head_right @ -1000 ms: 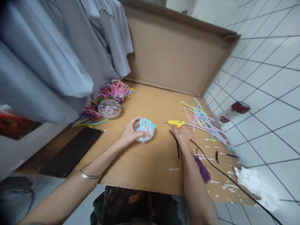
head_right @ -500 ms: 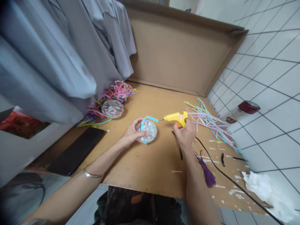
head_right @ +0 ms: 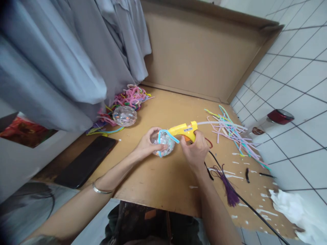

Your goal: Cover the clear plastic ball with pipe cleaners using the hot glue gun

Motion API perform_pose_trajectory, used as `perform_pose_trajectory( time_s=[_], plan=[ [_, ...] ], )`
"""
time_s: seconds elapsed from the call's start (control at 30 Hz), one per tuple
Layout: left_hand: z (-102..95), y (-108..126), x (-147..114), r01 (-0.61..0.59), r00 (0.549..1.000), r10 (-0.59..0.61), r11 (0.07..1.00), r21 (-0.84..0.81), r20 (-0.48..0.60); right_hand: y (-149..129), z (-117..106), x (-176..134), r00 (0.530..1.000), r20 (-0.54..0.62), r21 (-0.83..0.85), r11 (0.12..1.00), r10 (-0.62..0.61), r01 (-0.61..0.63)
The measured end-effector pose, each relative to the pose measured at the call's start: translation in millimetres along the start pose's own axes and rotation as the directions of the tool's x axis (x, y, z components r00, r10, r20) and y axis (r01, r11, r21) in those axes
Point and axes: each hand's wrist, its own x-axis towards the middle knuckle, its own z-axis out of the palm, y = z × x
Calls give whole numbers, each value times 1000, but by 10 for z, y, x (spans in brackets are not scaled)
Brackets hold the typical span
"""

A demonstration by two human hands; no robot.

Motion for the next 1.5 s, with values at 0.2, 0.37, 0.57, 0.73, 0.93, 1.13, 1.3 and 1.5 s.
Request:
perform_pose_trajectory(
  time_s=[0.2,0.37,0.57,0.73,0.93,1.13,1.3,1.5],
  plan=[
    [22,3,-22,-13,1000,14,998,57,-7,7,12,-25,999,-32,14,1000,-5,5],
    [26,-13,-21,-42,999,42,997,72,-4,8,6,-25,998,-46,-10,999,-47,47],
    [37,1,-16,-24,999,25,998,58,-21,39,10,-14,997,-27,-63,996,-68,67],
    [45,-10,-17,-20,1000,21,998,60,-16,63,3,5,996,-29,-58,995,-85,84],
    [52,17,-34,-14,1000,15,997,70,-13,71,-8,9,993,-39,-59,992,-113,111],
    [44,68,-51,-12,1000,13,994,108,-15,73,-3,10,993,-35,-56,992,-116,114],
    [50,42,-42,-9,1000,12,993,121,-23,92,-8,16,987,-56,-62,988,-148,144],
    [47,18,-34,-13,1000,13,994,112,-4,85,-42,33,987,-54,-27,989,-150,148]
  ],
)
